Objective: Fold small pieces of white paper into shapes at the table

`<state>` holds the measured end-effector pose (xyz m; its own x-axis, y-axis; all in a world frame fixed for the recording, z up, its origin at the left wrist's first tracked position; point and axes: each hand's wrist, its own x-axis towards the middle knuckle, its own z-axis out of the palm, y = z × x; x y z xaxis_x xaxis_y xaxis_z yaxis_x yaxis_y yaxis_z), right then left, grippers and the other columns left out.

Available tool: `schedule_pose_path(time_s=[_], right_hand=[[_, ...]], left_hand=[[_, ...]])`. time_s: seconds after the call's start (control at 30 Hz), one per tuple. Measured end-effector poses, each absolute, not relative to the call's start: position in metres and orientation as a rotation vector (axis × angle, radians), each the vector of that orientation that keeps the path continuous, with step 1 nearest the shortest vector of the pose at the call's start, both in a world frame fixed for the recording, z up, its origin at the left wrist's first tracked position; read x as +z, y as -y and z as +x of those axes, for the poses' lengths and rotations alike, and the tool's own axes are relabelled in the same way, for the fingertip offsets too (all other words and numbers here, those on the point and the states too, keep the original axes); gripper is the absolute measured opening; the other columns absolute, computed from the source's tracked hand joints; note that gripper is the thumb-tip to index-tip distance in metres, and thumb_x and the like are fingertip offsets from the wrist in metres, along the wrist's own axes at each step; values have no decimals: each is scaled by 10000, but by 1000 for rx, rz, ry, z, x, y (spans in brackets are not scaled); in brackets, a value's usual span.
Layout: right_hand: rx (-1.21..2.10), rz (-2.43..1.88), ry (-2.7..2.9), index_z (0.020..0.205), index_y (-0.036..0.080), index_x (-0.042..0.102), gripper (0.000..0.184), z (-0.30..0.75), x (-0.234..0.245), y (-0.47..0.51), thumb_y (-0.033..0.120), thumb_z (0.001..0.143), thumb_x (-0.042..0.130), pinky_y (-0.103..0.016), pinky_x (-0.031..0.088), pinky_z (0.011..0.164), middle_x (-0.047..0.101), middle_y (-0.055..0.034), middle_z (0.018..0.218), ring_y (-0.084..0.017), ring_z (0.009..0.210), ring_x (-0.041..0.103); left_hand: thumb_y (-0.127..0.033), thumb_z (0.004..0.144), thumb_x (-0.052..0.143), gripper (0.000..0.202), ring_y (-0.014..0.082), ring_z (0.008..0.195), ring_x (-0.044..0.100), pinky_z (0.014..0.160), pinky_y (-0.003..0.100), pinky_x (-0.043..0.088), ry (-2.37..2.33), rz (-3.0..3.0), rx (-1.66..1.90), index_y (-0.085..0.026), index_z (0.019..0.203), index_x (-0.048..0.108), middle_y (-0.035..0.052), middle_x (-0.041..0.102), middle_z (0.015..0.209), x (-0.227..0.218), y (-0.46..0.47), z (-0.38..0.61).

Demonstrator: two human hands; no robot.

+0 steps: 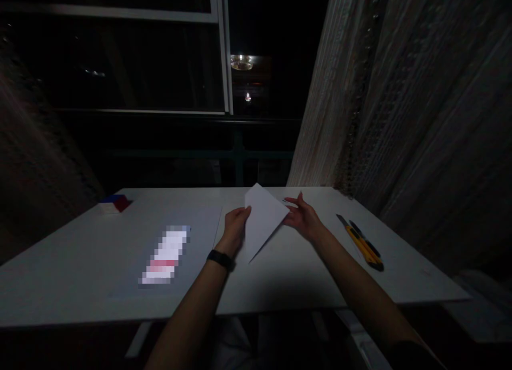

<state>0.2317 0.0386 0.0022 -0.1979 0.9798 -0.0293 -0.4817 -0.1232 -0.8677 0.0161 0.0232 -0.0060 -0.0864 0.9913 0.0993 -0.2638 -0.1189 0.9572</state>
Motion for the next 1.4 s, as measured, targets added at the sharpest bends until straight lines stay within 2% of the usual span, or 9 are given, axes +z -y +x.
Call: schedule_pose_path(time_s=[0.1, 0.2, 0.37, 0.5, 0.6, 0.77, 0.93, 1.07, 1.4], right_hand=[[1707, -743, 927, 979, 230, 532, 387, 209, -2, -29, 521, 728, 575, -428, 509, 713, 660, -53, 841, -213, 731, 643], [1572, -780, 967, 976, 235, 549, 334, 186, -8, -23, 370, 692, 662, -394, 515, 721, 666, -26, 881, -197, 761, 639], [1400, -918, 1042, 969, 183, 592, 465, 185, -9, -24, 228, 540, 766, -357, 515, 687, 679, -57, 935, -229, 829, 627], [1442, -922, 1216, 888, 136, 625, 417, 210, -4, -29, 222, 509, 776, -345, 497, 689, 689, -78, 878, -227, 782, 635], [1462, -897, 1358, 853, 116, 642, 392, 227, 0, -32, 216, 501, 782, -320, 482, 708, 688, -78, 848, -206, 761, 630], [1551, -869, 1504, 917, 122, 644, 445, 239, 4, -31, 201, 503, 785, -314, 465, 748, 686, -77, 864, -198, 784, 624], [1585, -801, 1456, 1021, 131, 610, 504, 232, 4, -25, 215, 549, 764, -366, 453, 797, 674, -99, 943, -227, 856, 627], [1577, -839, 1422, 978, 122, 625, 489, 228, 2, -23, 189, 518, 777, -376, 444, 822, 679, -103, 937, -239, 871, 629], [1610, -810, 1416, 974, 129, 625, 500, 227, 4, -22, 151, 496, 773, -371, 434, 830, 684, -90, 920, -232, 854, 630]], left_hand=[[-391, 543, 751, 387, 138, 628, 587, 596, 241, 441, -911, 904, 1569, -101, 771, 636, 66, 655, 730, -7, -24, 16], [-374, 566, 748, 395, 144, 639, 607, 608, 248, 463, -864, 864, 1539, -110, 836, 633, 72, 668, 752, -5, -20, 19], [-364, 596, 740, 384, 150, 630, 617, 582, 251, 489, -857, 943, 1385, -113, 867, 638, 88, 674, 773, 3, -14, 21], [-336, 594, 747, 298, 150, 658, 632, 625, 248, 516, -903, 989, 1286, -94, 726, 633, 91, 671, 772, 6, -17, 13], [-285, 583, 758, 256, 130, 594, 626, 585, 215, 512, -983, 1059, 1182, -85, 630, 606, 84, 663, 692, 6, -18, 6], [-284, 597, 752, 309, 157, 563, 637, 533, 220, 515, -997, 1172, 936, -41, 756, 647, 123, 672, 674, 6, -16, 2], [-290, 620, 735, 316, 151, 522, 631, 514, 214, 507, -1018, 1207, 967, -28, 772, 649, 123, 672, 648, 6, -15, 2], [-300, 616, 739, 335, 162, 558, 643, 537, 225, 511, -999, 1236, 920, -30, 793, 649, 134, 681, 689, 7, -14, 2], [-272, 618, 740, 313, 167, 551, 641, 526, 225, 504, -945, 1294, 874, -35, 793, 633, 122, 673, 649, 9, -9, 4]])
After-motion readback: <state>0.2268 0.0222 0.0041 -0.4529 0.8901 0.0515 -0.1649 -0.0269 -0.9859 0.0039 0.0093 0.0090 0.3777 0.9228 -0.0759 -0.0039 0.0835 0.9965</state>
